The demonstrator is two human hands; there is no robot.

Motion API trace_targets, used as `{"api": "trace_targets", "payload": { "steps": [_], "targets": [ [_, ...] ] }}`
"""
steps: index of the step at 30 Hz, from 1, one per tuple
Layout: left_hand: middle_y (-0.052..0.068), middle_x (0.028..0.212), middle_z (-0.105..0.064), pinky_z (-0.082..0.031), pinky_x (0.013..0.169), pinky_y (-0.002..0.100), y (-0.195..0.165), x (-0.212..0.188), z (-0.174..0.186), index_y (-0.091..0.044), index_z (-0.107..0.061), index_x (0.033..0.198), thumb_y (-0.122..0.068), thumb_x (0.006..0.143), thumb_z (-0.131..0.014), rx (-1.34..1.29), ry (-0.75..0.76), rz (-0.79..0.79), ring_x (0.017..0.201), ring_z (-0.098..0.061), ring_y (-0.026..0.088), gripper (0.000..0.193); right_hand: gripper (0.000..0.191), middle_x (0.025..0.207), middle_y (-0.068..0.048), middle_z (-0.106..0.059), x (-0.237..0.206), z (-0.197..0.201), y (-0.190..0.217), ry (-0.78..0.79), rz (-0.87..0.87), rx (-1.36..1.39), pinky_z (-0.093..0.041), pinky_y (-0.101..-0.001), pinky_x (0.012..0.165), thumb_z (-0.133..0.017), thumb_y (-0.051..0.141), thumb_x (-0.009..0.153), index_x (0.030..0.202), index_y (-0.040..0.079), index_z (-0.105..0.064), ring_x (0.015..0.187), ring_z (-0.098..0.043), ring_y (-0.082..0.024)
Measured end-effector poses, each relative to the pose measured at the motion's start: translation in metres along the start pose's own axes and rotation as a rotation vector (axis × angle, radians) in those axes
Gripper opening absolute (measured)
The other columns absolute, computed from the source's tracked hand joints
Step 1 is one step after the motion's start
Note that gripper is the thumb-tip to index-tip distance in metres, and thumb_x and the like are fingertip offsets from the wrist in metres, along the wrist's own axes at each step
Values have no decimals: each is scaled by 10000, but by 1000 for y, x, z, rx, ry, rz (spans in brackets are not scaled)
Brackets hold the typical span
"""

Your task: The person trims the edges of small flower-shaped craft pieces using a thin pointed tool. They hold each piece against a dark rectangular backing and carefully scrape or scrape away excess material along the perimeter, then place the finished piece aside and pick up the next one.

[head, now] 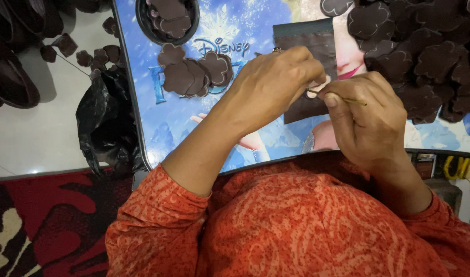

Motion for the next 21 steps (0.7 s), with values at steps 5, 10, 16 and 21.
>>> {"api": "trace_targets", "payload": {
  "steps": [5,10,16,21],
  "targets": [
    [78,996,-690,-540,759,445,1,0,0,-128,-747,1012,-145,930,-668,-13,2,8,926,-707,315,115,50,980,-115,-713,-2,1,-2,-2,-13,-4,-475,-361,750,-653,16,1087,1051,-19,-649,829,-620,-252],
    [83,1008,-693,-539,762,447,2,0,0,-124,-745,1018,-146,934,-662,-15,0,-2,929,-704,323,121,48,982,-98,-711,-3,1,-4,-2,-26,-2,-479,-320,736,-655,32,1138,1104,0,-651,829,-626,-229],
    [77,1009,-694,-540,771,444,3,1,-1,-132,-746,1014,-118,941,-637,-29,22,10,938,-704,321,132,41,978,-116,-717,-1,-3,-4,-13,-20,-9,-475,-347,710,-660,19,1071,1046,-12,-668,805,-611,-258],
    [76,992,-688,-535,759,445,2,1,0,-120,-741,1011,-166,938,-653,-28,3,-2,928,-702,320,123,58,988,-103,-715,-4,0,-6,0,-17,-1,-483,-320,742,-651,46,1147,1111,0,-655,827,-631,-231]
  ]
}}
Point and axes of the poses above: each hand's wrist, its own x-axis towards the middle knuckle, its own z-axis out of the back of the hand, y = z × x, the point moved 6 cm from there along x, towards the middle knuckle
